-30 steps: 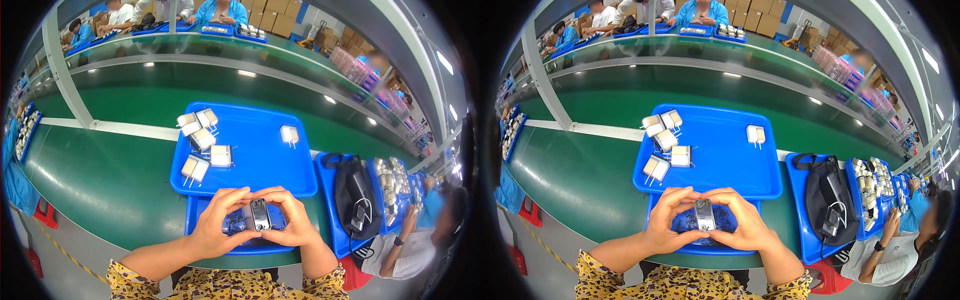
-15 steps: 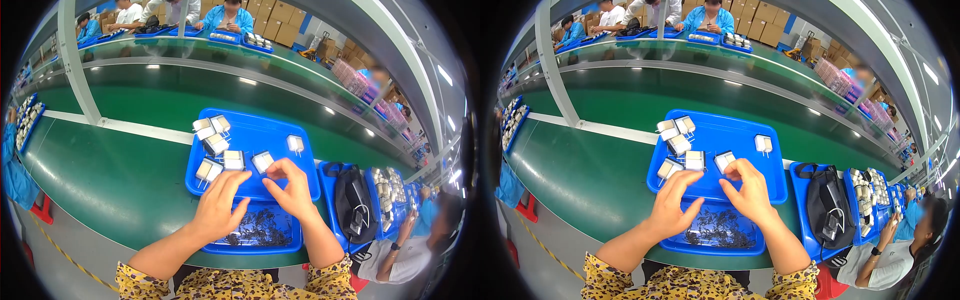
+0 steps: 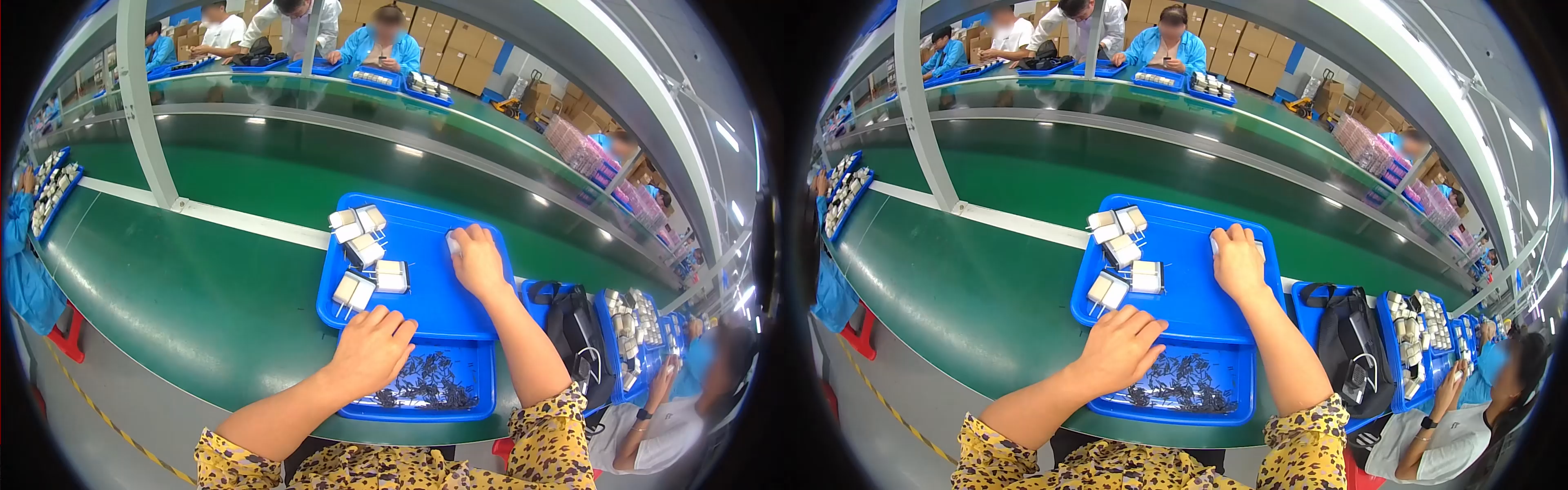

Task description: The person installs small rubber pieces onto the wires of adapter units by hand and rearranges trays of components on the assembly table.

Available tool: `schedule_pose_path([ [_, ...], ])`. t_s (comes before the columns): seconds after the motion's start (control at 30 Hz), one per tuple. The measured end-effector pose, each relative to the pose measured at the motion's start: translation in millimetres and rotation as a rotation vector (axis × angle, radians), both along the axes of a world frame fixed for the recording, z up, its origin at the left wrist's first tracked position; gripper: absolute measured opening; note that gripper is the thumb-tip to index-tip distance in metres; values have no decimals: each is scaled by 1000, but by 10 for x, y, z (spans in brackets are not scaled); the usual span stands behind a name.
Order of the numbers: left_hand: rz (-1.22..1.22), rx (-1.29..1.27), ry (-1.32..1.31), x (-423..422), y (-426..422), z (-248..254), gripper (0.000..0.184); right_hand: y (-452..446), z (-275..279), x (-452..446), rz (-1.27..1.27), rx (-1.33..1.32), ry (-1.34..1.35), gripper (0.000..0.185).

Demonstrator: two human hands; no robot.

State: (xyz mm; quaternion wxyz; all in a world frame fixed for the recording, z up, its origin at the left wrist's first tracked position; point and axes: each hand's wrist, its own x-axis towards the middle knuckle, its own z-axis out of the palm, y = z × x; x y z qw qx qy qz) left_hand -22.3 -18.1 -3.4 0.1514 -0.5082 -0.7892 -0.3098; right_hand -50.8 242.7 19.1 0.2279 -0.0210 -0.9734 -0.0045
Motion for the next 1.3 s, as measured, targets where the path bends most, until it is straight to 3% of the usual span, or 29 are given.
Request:
schedule_pose_path([
  [0.1, -5, -25, 1, 9, -11, -3, 32, 21, 68, 47, -11, -20, -21, 35],
  [0.2, -3, -44, 3, 11, -15, -3, 34, 38, 111, 76, -196, -89, -52, 35],
  [0.3, -7, -51, 11, 17, -10, -4, 35, 209, -12, 2, -102, -236, -10, 34],
  [0.43, -15, -48, 10, 9, -3, -11, 36, 30, 55, 26, -187, -93, 39, 32],
  [0.5, -7, -48, 13, 6, -1, -1, 37, -324, 260, 141, 67, -120, 52, 40],
  [0.57, -13, -59, 11, 21, -2, -15, 37, -548, 342, 173, 433, -315, -73, 50],
  [0.63, -8, -40, 25, 5, 7, -32, 39, -674, 272, 188, 551, -299, -155, 61],
  [0.77, -29, -45, -66, -10, -8, 7, 40, -632, 169, 226, 434, -351, -232, 62],
  [0.83, -46, 306, -147, -17, -1, 86, 44, -659, 315, 425, 387, -370, -252, 63],
  [0.87, -11, 355, -133, -17, -21, 177, 51, -655, 353, 534, 410, -411, -186, 67],
  [1.0, -11, 291, -47, -3, -21, 236, 70, -799, 508, 880, 540, -501, -130, 81],
  [1.1, -86, 310, -171, 38, 0, 163, 64, -830, 492, 1050, 613, -563, -104, 86],
  [1.17, -100, 345, -237, 48, 4, 167, 60, -779, 458, 1105, 646, -789, 5, 82],
  [1.2, -106, 391, -291, 41, 3, 173, 57, -789, 429, 1130, 583, -813, 168, 56],
  [1.23, -104, 388, -292, 20, 1, 179, 57, -738, 452, 1197, 584, -816, 168, 56],
  [1.3, -38, 428, -193, -8, -5, 186, 54, -598, 531, 1367, 435, -579, -271, 28],
])
